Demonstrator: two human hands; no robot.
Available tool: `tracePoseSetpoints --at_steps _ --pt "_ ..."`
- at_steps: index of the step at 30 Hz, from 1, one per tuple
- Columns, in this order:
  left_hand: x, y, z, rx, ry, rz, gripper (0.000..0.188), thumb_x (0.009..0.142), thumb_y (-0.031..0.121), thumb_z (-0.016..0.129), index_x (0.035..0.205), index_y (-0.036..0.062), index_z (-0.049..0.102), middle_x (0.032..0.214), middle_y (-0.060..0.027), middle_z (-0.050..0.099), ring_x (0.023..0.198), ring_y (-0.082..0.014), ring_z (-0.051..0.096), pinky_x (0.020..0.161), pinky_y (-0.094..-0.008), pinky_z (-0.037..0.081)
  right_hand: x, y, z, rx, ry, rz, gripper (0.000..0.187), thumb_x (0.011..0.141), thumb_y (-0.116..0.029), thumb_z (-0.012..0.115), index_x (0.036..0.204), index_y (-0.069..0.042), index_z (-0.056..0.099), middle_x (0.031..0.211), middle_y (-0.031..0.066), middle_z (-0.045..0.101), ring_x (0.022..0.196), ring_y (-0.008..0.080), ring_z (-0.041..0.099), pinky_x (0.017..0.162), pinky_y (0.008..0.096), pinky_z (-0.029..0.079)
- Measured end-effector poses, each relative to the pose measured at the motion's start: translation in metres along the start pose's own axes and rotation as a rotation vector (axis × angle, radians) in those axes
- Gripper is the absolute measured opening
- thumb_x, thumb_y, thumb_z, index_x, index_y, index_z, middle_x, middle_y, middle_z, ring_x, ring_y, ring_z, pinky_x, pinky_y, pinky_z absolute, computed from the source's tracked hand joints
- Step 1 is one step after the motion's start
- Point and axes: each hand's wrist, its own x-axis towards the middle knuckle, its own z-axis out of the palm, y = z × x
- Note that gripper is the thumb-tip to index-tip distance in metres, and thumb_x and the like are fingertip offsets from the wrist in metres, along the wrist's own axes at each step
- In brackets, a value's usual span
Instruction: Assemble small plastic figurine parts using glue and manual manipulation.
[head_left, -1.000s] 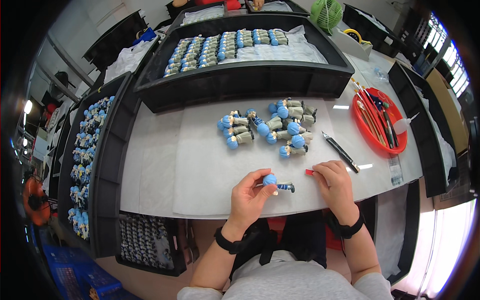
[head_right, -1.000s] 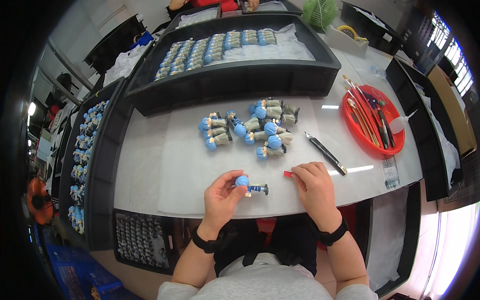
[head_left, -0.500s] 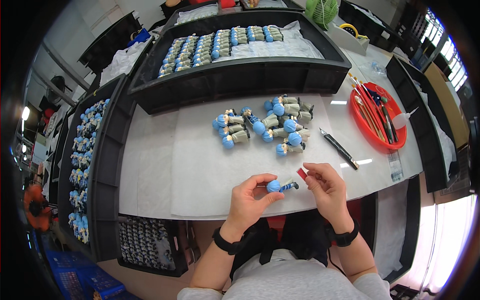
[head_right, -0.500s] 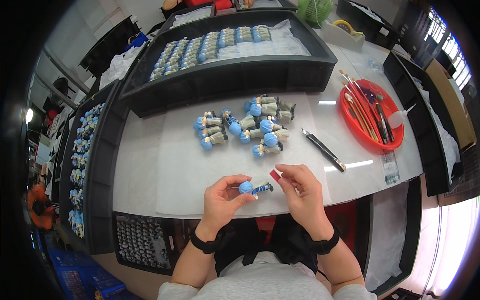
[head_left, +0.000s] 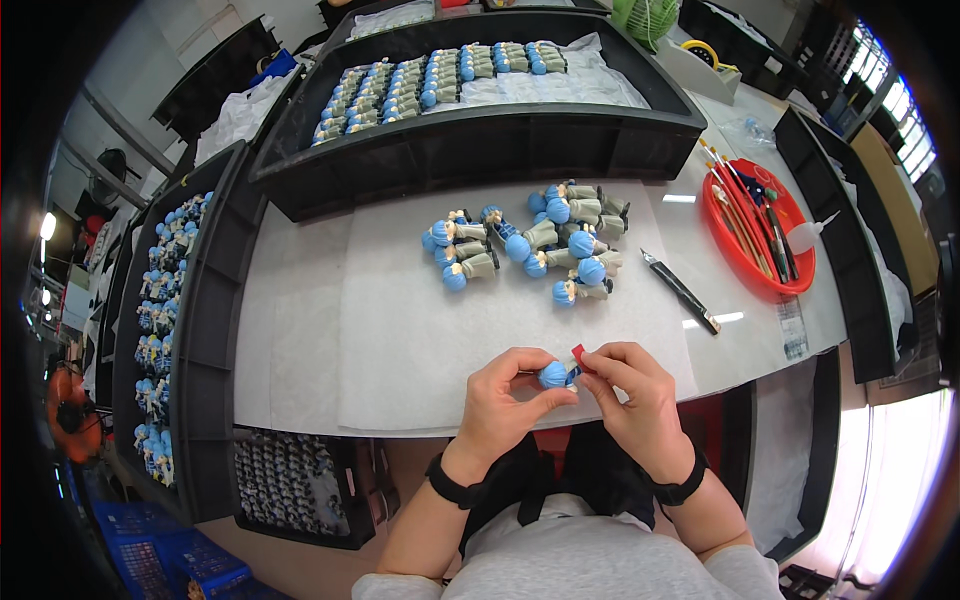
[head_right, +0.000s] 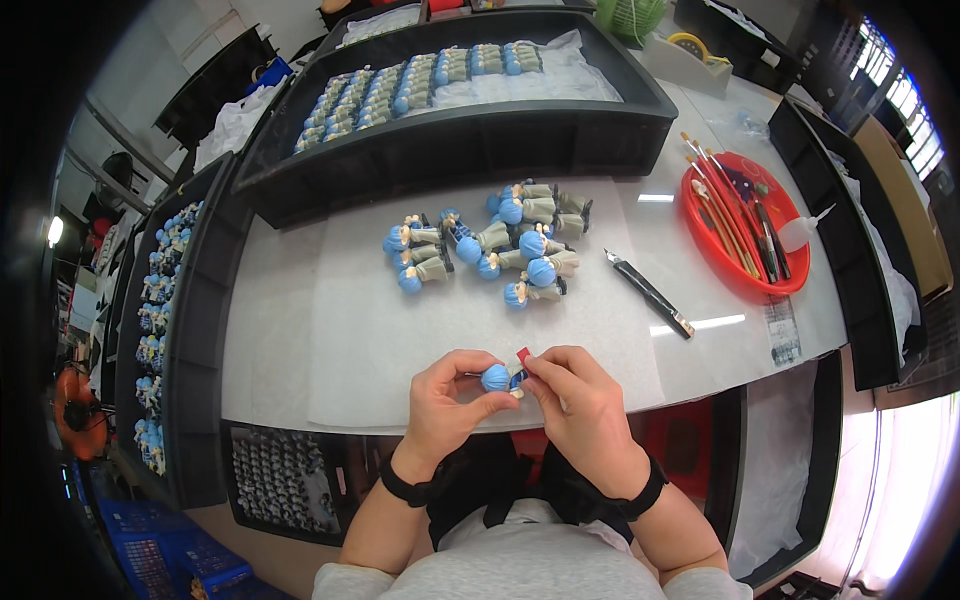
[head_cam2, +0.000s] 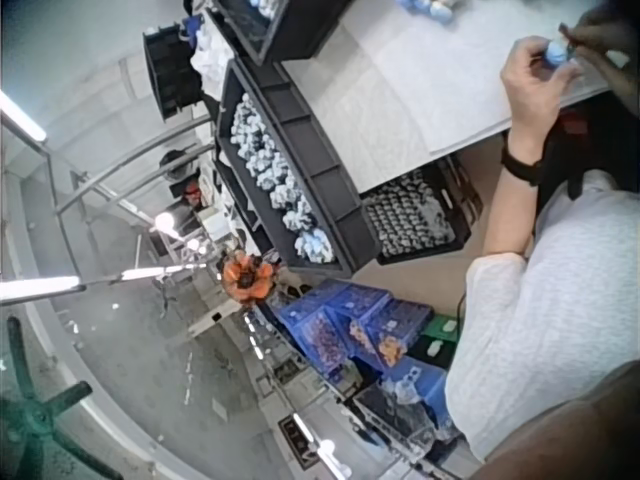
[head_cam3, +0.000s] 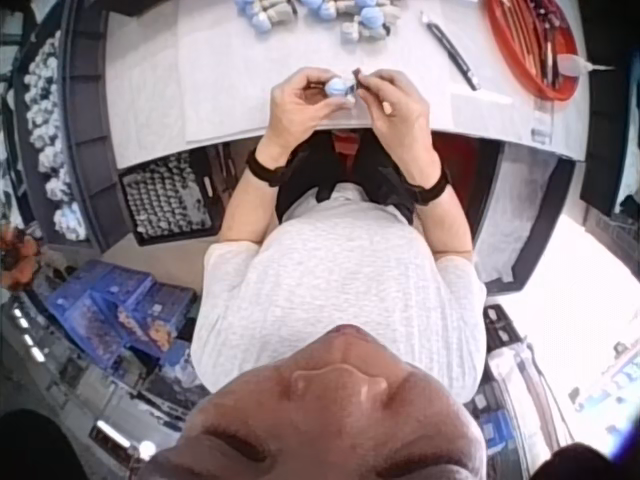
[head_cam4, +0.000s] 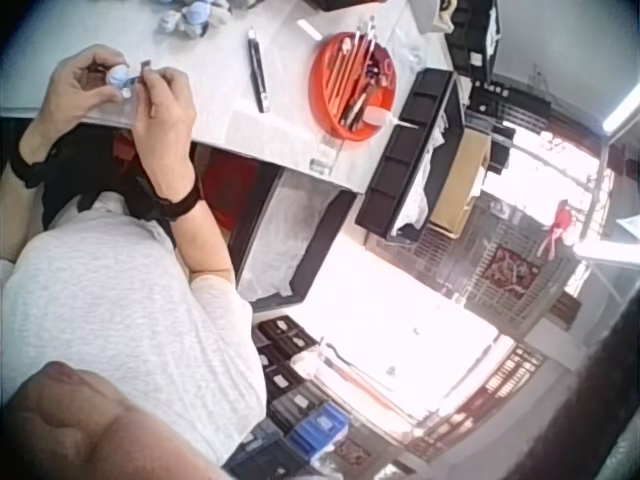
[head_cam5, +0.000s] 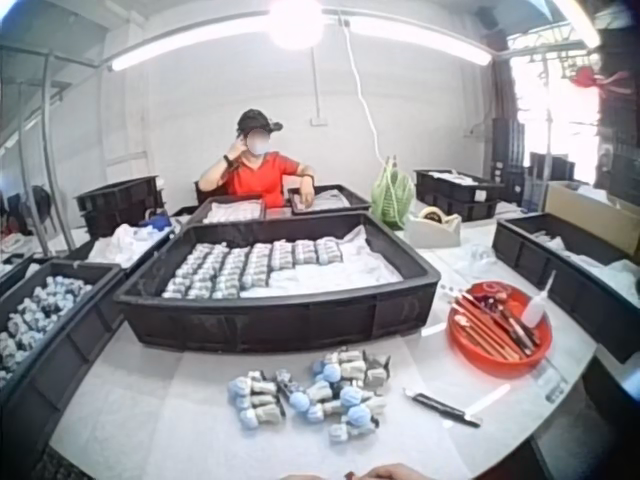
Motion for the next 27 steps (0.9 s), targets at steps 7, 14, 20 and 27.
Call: tracePoseSetpoints --at_steps 7,14,20,27 --pt "0.001 -0.003 -0.001 0.020 -0.020 0.029 0.033 0.066 0.008 0.079 0.091 -0.0002 0.060 0.090 -0.0077 0.063 0.078 -0.0107 0.060 0.067 -0.0239 0.051 -0.002 0.006 0.000 -0.062 0.000 -0.049 0.024 0.073 0.007 0.063 0.096 -0.001 0.065 0.088 0.0120 0.059 0.074 0.0248 0.061 0.061 0.0300 0.049" --pt "0.002 0.002 -0.004 0.107 -0.028 0.058 0.033 0.067 0.004 0.077 0.096 -0.0014 0.062 0.092 -0.0091 0.065 0.074 -0.0129 0.062 0.066 -0.0239 0.051 -0.002 0.010 0.004 -0.085 0.057 -0.055 0.025 0.073 0.007 0.062 0.096 -0.002 0.066 0.084 0.0113 0.058 0.071 0.0240 0.060 0.058 0.0299 0.047" --pt "0.001 0.002 -0.003 0.090 -0.009 0.009 0.032 0.067 0.000 0.075 0.096 -0.0021 0.062 0.085 -0.0093 0.066 0.073 -0.0130 0.063 0.066 -0.0233 0.051 -0.004 0.009 0.007 -0.089 0.058 -0.124 0.033 0.067 0.013 0.060 0.096 -0.002 0.065 0.083 0.0110 0.057 0.072 0.0242 0.057 0.059 0.0308 0.046" --pt "0.001 0.001 -0.003 0.093 -0.005 0.049 0.029 0.068 -0.002 0.074 0.094 -0.0034 0.062 0.087 -0.0101 0.066 0.073 -0.0133 0.063 0.066 -0.0236 0.052 0.000 0.012 0.004 -0.232 0.001 -0.212 0.042 0.058 0.017 0.056 0.096 0.000 0.063 0.083 0.0121 0.055 0.074 0.0266 0.055 0.060 0.0327 0.046"
